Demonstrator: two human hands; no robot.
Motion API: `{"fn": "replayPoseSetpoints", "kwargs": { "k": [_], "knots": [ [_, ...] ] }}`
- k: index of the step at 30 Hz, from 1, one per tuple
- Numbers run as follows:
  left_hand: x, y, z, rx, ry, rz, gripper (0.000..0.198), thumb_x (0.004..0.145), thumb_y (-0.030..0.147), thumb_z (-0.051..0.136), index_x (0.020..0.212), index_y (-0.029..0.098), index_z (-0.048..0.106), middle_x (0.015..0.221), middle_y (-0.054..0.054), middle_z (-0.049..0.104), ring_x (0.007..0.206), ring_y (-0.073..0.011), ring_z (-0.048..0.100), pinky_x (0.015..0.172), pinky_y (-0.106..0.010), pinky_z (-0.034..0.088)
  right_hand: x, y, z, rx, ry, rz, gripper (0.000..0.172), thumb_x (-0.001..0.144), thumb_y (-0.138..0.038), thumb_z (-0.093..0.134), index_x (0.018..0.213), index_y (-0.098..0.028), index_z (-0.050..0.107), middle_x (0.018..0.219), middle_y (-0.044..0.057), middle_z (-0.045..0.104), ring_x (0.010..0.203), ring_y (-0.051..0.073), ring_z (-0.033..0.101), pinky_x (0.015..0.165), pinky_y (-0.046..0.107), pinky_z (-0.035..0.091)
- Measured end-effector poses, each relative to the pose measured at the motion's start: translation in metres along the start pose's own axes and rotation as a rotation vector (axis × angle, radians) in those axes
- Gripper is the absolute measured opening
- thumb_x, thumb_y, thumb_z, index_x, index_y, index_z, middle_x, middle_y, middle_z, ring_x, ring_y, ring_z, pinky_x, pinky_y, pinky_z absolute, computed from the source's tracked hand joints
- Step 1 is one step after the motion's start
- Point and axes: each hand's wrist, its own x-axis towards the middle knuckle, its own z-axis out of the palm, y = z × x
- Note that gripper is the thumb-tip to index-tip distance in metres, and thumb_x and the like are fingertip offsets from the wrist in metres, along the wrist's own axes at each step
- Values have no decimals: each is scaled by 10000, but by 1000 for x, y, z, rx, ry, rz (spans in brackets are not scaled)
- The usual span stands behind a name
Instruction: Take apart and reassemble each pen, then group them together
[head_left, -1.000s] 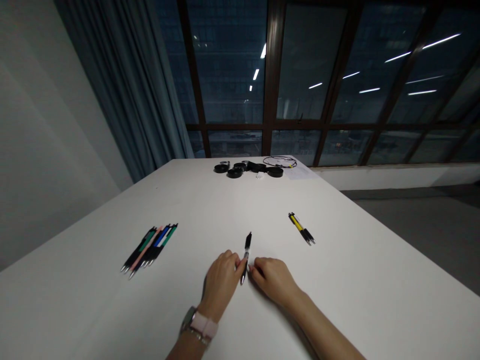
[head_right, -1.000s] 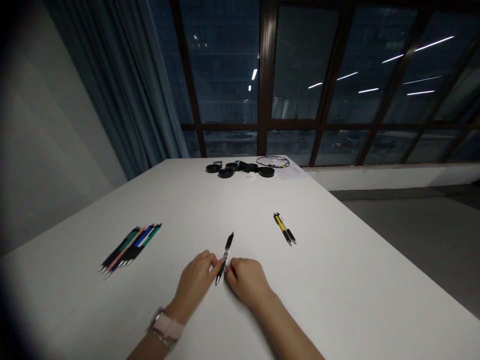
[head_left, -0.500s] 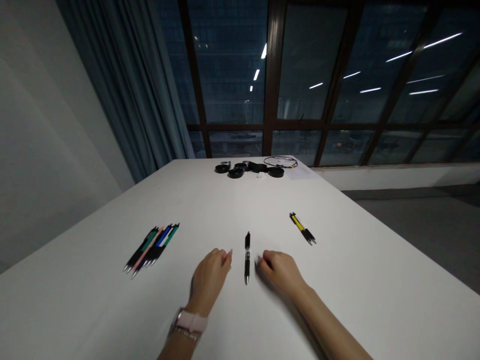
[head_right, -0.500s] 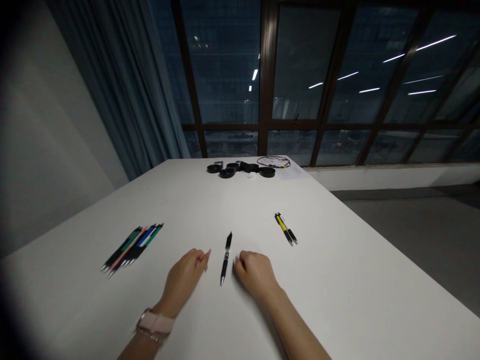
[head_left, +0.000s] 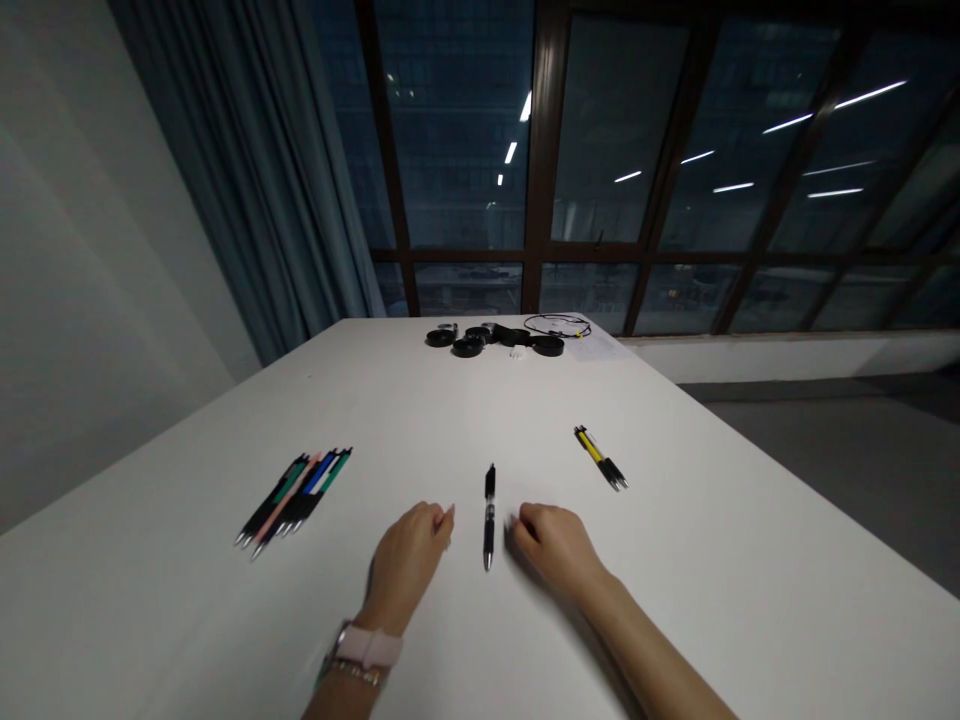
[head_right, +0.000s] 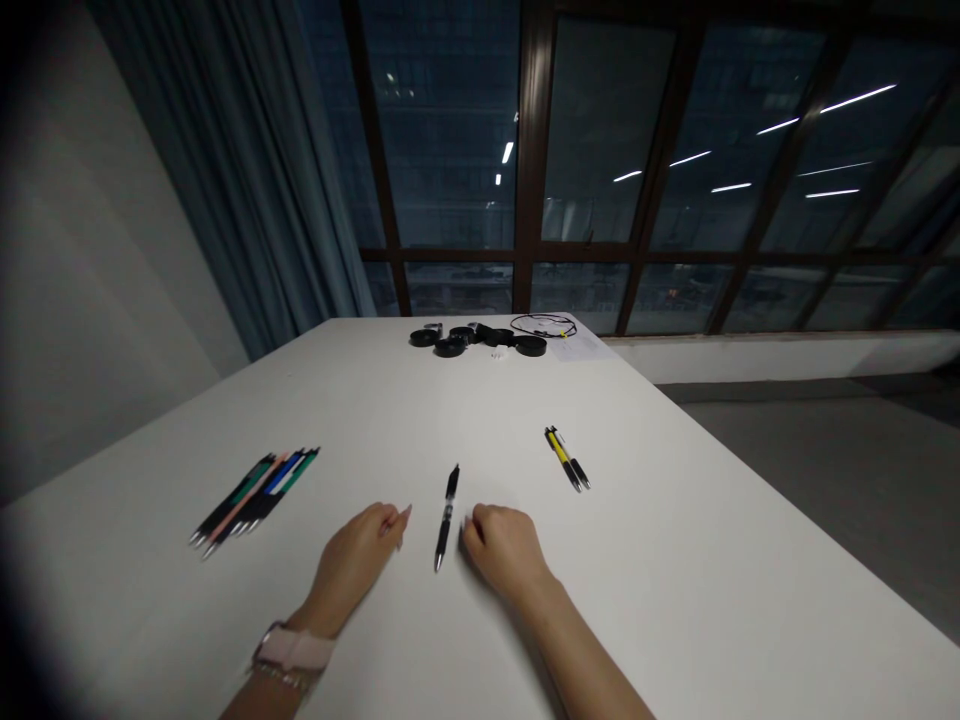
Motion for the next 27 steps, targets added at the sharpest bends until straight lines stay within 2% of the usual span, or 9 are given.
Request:
{"fn": "replayPoseSetpoints", "kwargs": {
  "k": [8,13,20,27],
  "knots": [
    [1,-3,8,38,14,57,359,936,354,398,647,199,543,670,0,609,616,-132,548,614,-260,304,-7,-19,14,9,36,-65,345,959,-357,417,796,-187,670,812,56,741,719,174,672,588,265,319],
    [2,-3,11,87,23,79,342,939,332,398,678,195,571,712,-18,630,648,-144,570,625,-266,318,-7,-34,23,-55,47,-95,404,919,-479,473,829,-149,687,803,100,733,732,226,681,599,288,366],
    [1,-2,11,104,7,73,352,943,336,391,680,197,579,717,-20,634,648,-144,574,616,-268,315,-7,-41,27,-105,9,-88,406,921,-444,482,847,-117,709,812,139,730,764,264,690,639,313,421],
    [0,0,11,51,23,89,359,937,341,387,656,199,560,701,-11,606,637,-141,554,624,-268,323,-4,-42,30,-121,7,-71,337,944,-272,415,873,-118,707,835,136,738,755,253,699,632,313,426]
  ]
}}
